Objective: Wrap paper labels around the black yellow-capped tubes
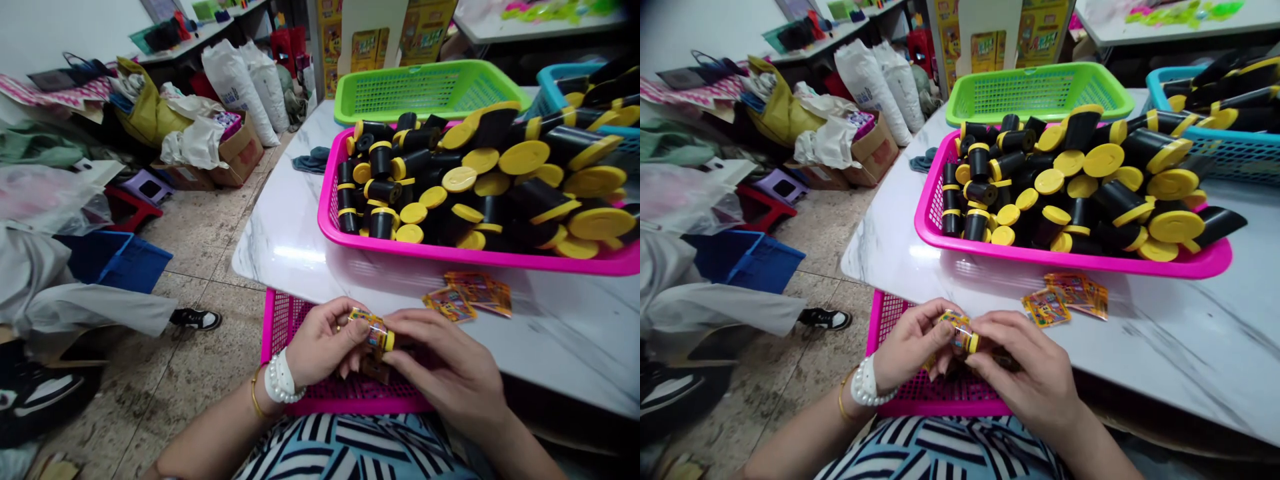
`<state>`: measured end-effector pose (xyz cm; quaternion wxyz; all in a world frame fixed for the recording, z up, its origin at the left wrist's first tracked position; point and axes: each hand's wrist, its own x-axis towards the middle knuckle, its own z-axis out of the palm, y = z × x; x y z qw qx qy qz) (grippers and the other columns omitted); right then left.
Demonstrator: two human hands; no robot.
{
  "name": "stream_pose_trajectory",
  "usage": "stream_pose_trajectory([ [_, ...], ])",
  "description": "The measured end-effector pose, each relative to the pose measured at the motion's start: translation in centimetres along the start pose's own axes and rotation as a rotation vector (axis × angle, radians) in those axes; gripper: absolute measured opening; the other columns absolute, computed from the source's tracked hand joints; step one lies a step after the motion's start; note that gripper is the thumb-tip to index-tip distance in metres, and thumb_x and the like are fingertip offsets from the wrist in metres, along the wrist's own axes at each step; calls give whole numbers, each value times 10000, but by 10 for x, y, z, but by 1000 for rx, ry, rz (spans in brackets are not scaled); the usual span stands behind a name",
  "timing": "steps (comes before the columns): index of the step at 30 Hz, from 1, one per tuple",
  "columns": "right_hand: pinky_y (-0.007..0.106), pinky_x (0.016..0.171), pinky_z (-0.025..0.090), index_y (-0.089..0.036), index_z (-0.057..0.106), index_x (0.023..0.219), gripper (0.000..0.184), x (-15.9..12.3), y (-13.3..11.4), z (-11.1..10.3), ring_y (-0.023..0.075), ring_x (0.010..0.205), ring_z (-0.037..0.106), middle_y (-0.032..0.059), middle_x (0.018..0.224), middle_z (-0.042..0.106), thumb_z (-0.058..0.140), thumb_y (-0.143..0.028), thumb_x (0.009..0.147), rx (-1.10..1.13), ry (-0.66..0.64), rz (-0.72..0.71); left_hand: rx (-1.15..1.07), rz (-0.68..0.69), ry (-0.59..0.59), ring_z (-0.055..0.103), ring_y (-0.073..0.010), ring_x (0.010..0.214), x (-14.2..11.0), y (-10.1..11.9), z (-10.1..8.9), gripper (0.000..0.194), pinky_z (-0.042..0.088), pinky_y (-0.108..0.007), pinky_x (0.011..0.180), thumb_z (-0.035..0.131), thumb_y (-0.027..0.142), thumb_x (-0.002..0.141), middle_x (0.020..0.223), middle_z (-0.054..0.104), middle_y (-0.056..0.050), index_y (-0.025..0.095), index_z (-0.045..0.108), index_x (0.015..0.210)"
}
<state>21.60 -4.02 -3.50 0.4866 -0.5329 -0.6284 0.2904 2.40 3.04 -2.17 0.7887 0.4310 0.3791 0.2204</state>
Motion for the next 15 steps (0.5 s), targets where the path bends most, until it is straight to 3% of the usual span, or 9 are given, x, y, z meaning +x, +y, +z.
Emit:
stream_pose_trajectory([
  [2,274,711,643,-263,749,1052,255,-1,0,3,193,828,744,61,958,751,779,-185,811,30,45,-2,-23,12,8,465,-61,393,0,-3,3,465,354,-146,372,743,562,817,537,565,49,156,616,1002],
  [5,236,589,633,-220,733,1031,180,-8,0,12,154,656,718,52,867,738,754,-235,853,196,104,220,-89,70,30,510,-54,475,0,-8,9,401,399,-144,439,799,459,800,635,599,34,153,647,1011],
  [7,234,578,638,-206,728,993,146,-10,-1,15,148,605,716,36,808,736,744,-283,870,331,74,375,-116,96,9,543,-50,527,-1,-9,9,382,427,-145,485,826,407,783,730,640,9,152,667,1018],
  [9,226,579,633,-209,737,954,133,-9,-4,13,152,605,722,22,764,735,753,-303,861,430,-3,441,-106,77,-37,551,-51,526,-2,-7,6,396,432,-148,485,837,409,770,753,656,-3,148,676,1021],
  [12,218,595,623,-262,754,1097,276,0,-7,3,149,677,730,37,931,756,783,-267,823,431,-65,401,-80,-8,-84,495,-50,427,-2,-6,0,419,360,-140,390,798,486,795,629,621,20,151,651,1000],
  [15,243,667,630,-329,756,1162,348,7,-8,-5,169,828,740,63,1114,727,751,-203,838,294,-124,247,-152,-55,-74,430,-39,347,-1,-9,-2,439,270,-129,317,775,535,804,569,607,37,161,610,966],
])
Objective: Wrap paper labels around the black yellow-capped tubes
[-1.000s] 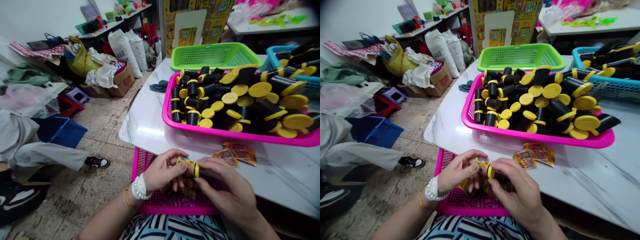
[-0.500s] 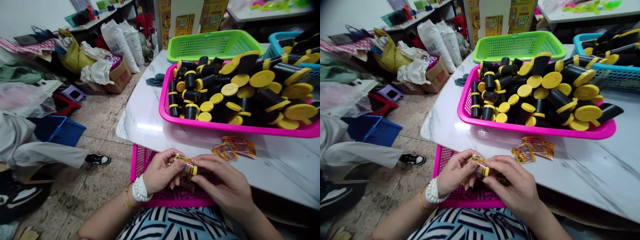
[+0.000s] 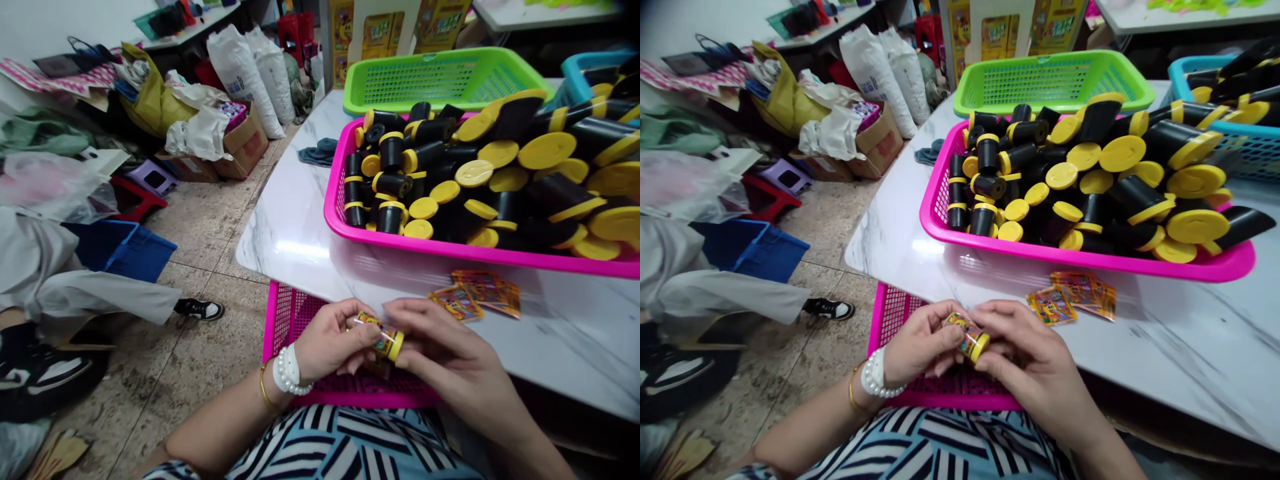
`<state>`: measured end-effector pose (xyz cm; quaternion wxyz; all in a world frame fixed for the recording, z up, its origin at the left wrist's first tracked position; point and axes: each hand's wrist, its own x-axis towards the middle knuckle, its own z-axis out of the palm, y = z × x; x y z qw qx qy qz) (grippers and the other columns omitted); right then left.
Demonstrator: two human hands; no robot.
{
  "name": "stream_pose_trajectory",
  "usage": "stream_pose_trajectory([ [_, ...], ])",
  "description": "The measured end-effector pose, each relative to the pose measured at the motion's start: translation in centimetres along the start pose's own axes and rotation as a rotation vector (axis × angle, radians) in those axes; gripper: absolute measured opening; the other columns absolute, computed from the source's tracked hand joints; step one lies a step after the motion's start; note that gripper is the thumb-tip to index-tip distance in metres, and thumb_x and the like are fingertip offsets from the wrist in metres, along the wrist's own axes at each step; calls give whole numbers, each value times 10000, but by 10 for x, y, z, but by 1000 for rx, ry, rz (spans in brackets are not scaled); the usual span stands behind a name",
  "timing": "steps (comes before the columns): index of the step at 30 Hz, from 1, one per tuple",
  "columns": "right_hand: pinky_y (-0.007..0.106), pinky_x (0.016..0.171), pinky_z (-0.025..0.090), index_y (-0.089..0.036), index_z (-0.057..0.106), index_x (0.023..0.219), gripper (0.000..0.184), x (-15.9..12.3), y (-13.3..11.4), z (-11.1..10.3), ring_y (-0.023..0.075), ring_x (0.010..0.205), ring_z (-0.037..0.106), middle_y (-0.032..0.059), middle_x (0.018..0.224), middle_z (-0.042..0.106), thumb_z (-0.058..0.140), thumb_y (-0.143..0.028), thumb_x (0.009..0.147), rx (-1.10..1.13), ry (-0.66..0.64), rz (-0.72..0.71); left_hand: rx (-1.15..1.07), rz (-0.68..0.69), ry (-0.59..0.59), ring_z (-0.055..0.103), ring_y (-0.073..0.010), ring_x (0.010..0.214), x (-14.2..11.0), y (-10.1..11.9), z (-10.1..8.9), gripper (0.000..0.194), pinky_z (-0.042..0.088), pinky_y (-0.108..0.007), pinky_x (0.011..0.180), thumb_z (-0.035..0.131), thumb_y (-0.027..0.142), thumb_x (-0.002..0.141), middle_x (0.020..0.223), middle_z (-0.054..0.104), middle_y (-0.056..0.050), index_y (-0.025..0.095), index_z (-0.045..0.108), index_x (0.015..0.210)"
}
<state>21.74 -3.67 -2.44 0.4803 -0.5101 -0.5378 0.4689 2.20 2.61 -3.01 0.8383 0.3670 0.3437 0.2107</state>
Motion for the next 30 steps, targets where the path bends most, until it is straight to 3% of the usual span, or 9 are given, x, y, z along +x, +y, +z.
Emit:
stream_pose_trajectory([
  [2,250,673,620,-320,802,1027,242,1,1,-1,177,847,727,57,1008,724,753,-182,834,-63,4,-112,-114,-16,-36,425,-38,329,1,-4,-1,511,258,-133,298,792,559,773,588,628,30,153,610,1023],
  [5,244,633,591,-299,805,902,178,0,6,3,158,762,687,29,851,686,803,-162,788,-48,121,-213,-219,-53,-89,386,-30,292,2,-12,-1,565,235,-142,275,822,551,741,577,629,31,129,618,1057],
  [8,259,673,583,-308,792,990,253,-2,9,6,161,804,675,31,897,679,777,-133,809,-79,138,-232,-222,-36,-1,354,-9,278,3,-17,0,500,190,-131,268,861,521,708,544,593,54,141,592,892],
  [10,268,706,583,-310,787,1045,288,-3,9,7,168,849,672,40,932,671,755,-122,829,-127,96,-244,-237,-30,21,372,-6,293,4,-18,0,519,188,-125,273,877,522,685,570,599,54,144,584,887],
  [13,234,666,564,-300,791,1007,266,-4,9,6,139,780,646,20,870,639,754,-102,832,-121,85,-305,-248,-76,-55,355,-3,289,3,-16,1,568,194,-131,274,876,536,678,574,602,51,116,621,964],
  [18,218,635,545,-275,778,1055,267,-4,9,8,128,762,631,20,867,615,744,-110,848,-141,34,-343,-226,-101,-49,316,5,274,2,-14,3,569,164,-122,264,880,584,641,497,551,70,128,588,818],
  [22,201,617,535,-287,789,1035,269,-4,9,10,106,702,607,-4,805,583,746,-101,845,-146,65,-374,-266,-107,-140,308,-11,257,1,-16,3,585,184,-128,253,829,622,691,474,569,59,119,622,907],
  [27,216,600,549,-279,763,1155,347,-5,10,11,124,719,633,15,845,622,753,-124,845,-190,18,-347,-189,-108,-47,339,-17,250,0,-17,2,569,186,-123,249,857,608,659,447,549,79,137,594,840],
  [30,212,613,561,-276,772,1114,347,-9,13,9,115,687,648,1,808,645,749,-74,833,-195,22,-383,-247,-121,-89,340,-14,257,1,-18,1,621,179,-129,256,857,638,634,469,572,67,121,615,880],
])
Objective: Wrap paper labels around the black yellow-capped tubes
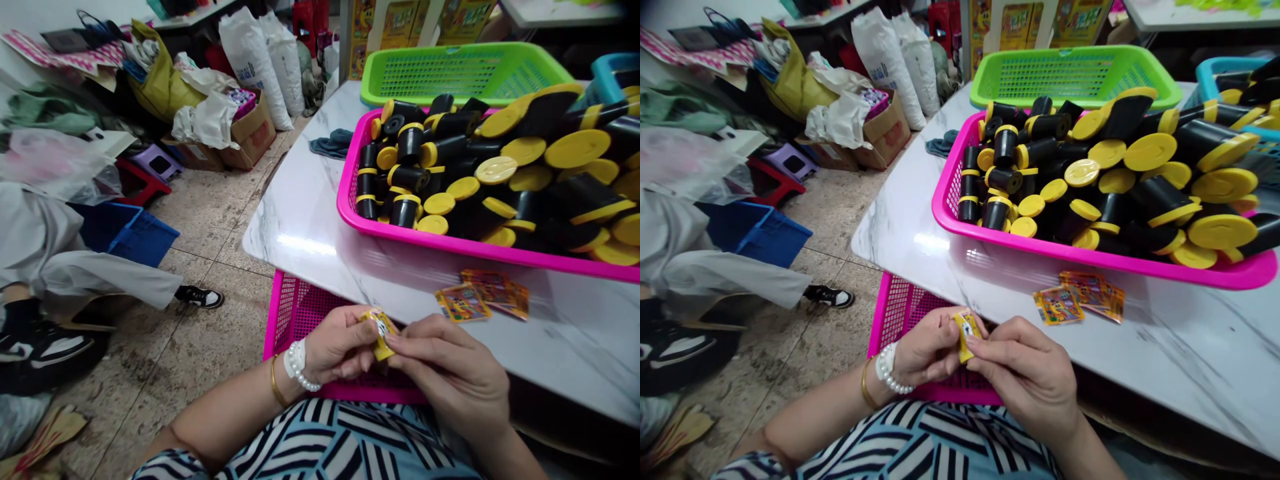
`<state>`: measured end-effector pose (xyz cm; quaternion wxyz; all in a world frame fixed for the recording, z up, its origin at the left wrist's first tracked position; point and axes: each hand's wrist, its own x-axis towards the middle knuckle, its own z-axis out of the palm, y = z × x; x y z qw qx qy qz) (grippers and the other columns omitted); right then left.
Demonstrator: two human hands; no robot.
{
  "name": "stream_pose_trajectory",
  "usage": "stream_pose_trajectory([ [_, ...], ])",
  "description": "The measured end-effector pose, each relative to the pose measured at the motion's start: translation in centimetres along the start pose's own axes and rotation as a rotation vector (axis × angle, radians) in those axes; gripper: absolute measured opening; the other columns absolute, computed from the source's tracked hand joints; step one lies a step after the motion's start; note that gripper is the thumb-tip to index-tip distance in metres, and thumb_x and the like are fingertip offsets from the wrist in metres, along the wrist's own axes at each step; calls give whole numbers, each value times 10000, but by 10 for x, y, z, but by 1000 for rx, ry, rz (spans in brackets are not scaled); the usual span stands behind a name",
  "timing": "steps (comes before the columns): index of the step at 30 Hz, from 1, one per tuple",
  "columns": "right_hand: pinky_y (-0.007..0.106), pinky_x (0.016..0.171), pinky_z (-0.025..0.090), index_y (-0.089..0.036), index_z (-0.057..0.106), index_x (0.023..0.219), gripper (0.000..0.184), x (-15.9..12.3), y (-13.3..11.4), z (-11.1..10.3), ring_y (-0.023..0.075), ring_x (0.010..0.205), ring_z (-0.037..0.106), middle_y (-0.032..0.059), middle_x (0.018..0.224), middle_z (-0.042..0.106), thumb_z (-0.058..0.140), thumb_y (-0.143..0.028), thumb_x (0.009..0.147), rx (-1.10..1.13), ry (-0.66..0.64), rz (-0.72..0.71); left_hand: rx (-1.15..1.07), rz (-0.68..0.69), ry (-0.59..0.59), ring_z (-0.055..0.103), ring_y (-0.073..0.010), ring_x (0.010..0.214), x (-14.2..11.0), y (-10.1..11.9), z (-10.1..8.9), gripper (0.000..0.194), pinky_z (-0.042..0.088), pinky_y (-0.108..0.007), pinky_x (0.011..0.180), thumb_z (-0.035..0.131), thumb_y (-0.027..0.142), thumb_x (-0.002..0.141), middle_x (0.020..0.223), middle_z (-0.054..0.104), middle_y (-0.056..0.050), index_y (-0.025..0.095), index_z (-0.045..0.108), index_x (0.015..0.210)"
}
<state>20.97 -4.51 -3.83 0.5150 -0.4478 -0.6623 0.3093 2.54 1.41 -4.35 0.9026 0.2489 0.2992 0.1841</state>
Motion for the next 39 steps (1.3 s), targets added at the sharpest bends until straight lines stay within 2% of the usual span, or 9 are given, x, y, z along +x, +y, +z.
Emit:
stream_pose_trajectory([
  [10,210,633,547,-239,739,1171,375,3,-4,7,105,688,635,6,817,653,702,-34,860,-95,23,-96,42,-88,18,313,-17,231,-1,-3,-5,652,183,-138,232,843,670,623,443,559,72,111,617,871],
  [15,226,659,541,-217,672,1289,392,-9,-2,-16,124,722,660,18,847,690,700,-140,906,-325,53,-69,349,-138,80,398,-51,278,-7,0,-20,537,243,-150,261,801,581,718,507,598,56,130,616,944],
  [18,240,702,515,-211,702,1240,328,-17,9,-39,124,712,666,15,843,718,694,-145,919,-699,268,-2,786,30,327,486,-81,381,-10,0,-27,471,346,-167,359,785,411,762,530,588,64,125,660,1115],
  [21,256,711,503,-161,752,1072,157,-19,22,-51,133,687,677,21,806,736,696,-181,927,-945,267,-25,1047,293,449,527,-93,463,-13,-4,-21,332,403,-186,464,730,303,813,525,592,45,131,721,1097],
  [27,271,705,512,-138,752,954,72,-10,26,-36,144,663,673,36,772,738,691,-143,916,-940,244,-128,930,552,432,497,-77,460,-6,8,16,220,409,-181,463,676,311,863,560,605,17,125,740,963],
  [30,272,700,513,-145,728,1166,307,-4,18,-27,137,629,644,44,807,754,703,-52,875,-880,256,-273,825,463,403,487,-55,420,11,22,28,302,374,-171,404,682,385,866,703,679,-23,121,713,1008],
  [33,282,678,507,-193,644,1346,523,1,10,-21,139,599,610,32,800,751,708,-26,854,-845,241,-349,703,291,248,514,-55,400,29,28,29,378,368,-177,381,689,461,852,816,709,-47,125,686,1025],
  [36,281,659,518,-231,652,1335,492,6,5,-20,150,642,625,29,796,710,712,-88,868,-741,230,-273,635,252,145,504,-57,442,36,32,23,286,388,-182,441,681,400,847,742,679,-16,124,691,922],
  [39,312,761,561,-211,639,1340,452,14,-3,-28,208,891,685,103,1047,696,709,-229,894,-644,234,-128,805,306,84,553,-91,589,32,41,20,180,439,-209,580,679,295,841,735,681,-22,124,734,858],
])
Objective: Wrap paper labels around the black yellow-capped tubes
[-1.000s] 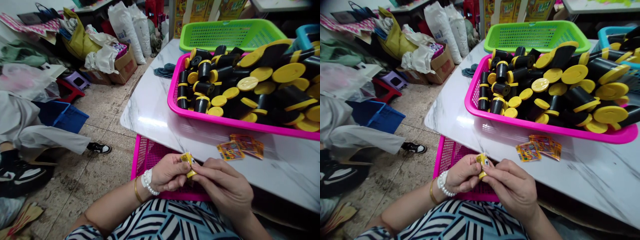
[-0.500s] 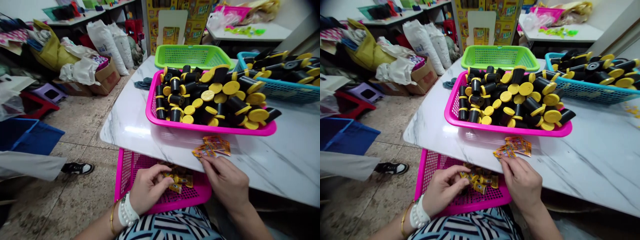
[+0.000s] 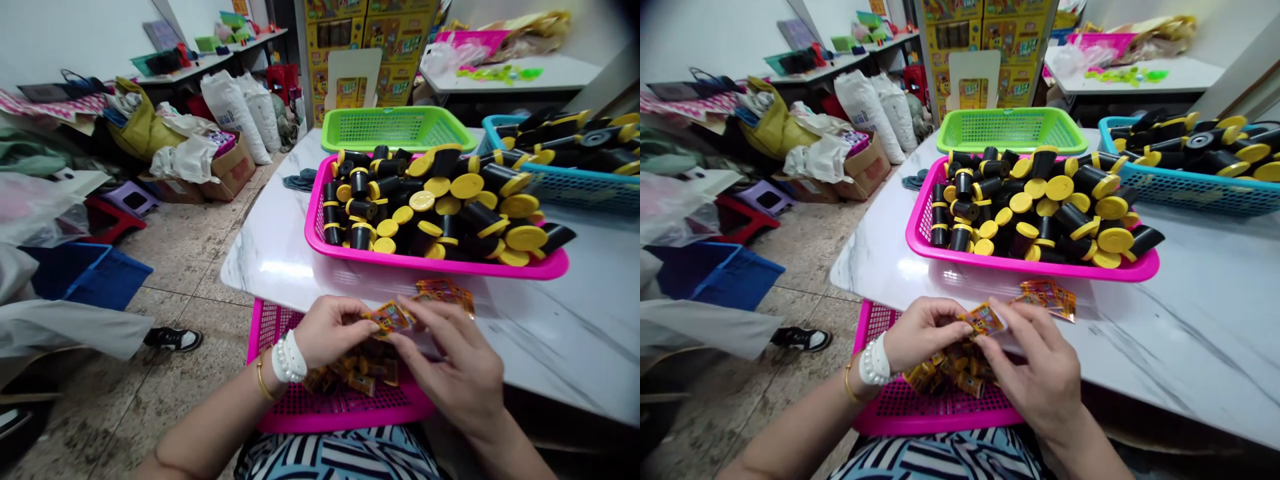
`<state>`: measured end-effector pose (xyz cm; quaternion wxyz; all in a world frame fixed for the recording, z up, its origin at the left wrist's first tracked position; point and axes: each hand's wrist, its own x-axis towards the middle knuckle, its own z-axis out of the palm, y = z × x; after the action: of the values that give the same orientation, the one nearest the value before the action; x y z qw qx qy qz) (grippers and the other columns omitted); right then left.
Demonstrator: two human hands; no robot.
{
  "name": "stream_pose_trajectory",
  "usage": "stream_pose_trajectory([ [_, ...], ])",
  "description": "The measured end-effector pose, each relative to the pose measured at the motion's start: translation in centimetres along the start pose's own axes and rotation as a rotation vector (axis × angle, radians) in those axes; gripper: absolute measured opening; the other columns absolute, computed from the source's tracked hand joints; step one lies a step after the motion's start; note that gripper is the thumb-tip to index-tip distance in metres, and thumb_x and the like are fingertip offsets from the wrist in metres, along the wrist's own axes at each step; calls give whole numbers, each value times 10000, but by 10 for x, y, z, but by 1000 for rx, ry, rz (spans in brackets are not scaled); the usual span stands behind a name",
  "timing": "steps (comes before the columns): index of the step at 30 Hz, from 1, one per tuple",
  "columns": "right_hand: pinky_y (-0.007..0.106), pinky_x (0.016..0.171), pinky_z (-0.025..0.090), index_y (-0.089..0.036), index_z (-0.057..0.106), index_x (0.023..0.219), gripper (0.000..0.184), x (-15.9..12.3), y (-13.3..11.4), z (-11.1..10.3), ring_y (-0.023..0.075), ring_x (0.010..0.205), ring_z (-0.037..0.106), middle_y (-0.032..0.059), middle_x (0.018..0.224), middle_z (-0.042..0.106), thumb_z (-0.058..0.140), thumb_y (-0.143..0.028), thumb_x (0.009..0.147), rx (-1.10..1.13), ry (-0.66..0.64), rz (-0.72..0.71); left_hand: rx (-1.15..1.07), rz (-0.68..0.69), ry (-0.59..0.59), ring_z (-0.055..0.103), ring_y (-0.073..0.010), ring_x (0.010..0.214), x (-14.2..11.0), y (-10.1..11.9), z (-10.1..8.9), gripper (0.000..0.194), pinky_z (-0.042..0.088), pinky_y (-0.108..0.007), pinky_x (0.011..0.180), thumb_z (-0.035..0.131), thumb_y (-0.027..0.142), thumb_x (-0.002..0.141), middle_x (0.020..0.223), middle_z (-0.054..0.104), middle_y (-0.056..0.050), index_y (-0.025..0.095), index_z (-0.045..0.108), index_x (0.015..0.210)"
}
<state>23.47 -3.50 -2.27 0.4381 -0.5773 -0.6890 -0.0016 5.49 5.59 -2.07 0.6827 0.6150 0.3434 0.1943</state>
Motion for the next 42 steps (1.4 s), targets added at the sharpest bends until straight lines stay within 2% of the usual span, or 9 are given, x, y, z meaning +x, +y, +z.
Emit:
stream_pose_trajectory([
  [2,319,802,562,-198,650,1308,391,9,1,-6,220,970,682,115,1108,693,666,-277,926,30,-120,-4,200,74,-92,555,-108,632,-2,7,-6,148,435,-220,616,670,249,844,713,667,-18,134,754,804],
  [5,281,704,522,-211,728,1029,152,18,4,-7,166,762,666,37,836,711,588,-224,973,50,-282,-90,386,147,-118,538,-114,621,1,14,-10,179,417,-224,606,653,242,860,680,637,-10,144,744,741],
  [11,283,663,440,-186,692,825,170,18,12,16,144,653,594,12,704,672,619,-235,971,-171,-32,-17,309,183,4,554,-129,663,26,12,-10,158,418,-221,606,693,269,842,748,682,-18,134,763,886],
  [17,338,647,391,-186,761,789,244,13,23,32,213,735,496,93,807,611,628,-315,947,-591,-38,-15,520,188,50,418,-105,529,43,7,-8,311,332,-215,507,578,197,881,531,572,-3,133,724,614],
  [22,327,674,438,-181,769,915,138,15,23,26,190,756,546,65,840,599,651,-253,931,-333,83,20,362,170,82,572,-139,655,37,7,-12,304,445,-225,565,534,167,884,808,748,-50,165,794,1041],
  [26,283,652,446,-203,730,854,81,15,8,18,141,716,567,24,827,597,676,-194,914,11,119,166,172,133,228,519,-121,595,22,10,-11,442,403,-218,521,652,344,875,741,678,-35,123,697,1255],
  [32,245,633,473,-207,658,752,221,5,-19,16,142,711,586,17,789,605,603,-247,962,359,-67,343,57,97,224,506,-113,655,-6,11,-6,235,427,-230,615,667,336,861,701,592,-5,144,653,726],
  [36,215,505,431,-207,594,786,255,-5,-23,24,120,563,511,-23,658,551,564,-364,985,442,-206,487,76,29,222,475,-109,626,-24,6,-1,239,406,-231,595,683,338,846,670,568,6,147,636,711],
  [42,214,461,349,-211,477,644,409,-20,-34,36,94,481,397,-57,545,406,518,-395,1007,333,-27,489,-70,166,566,604,-149,753,-61,-3,21,253,492,-259,714,631,366,927,773,652,-33,169,671,774],
])
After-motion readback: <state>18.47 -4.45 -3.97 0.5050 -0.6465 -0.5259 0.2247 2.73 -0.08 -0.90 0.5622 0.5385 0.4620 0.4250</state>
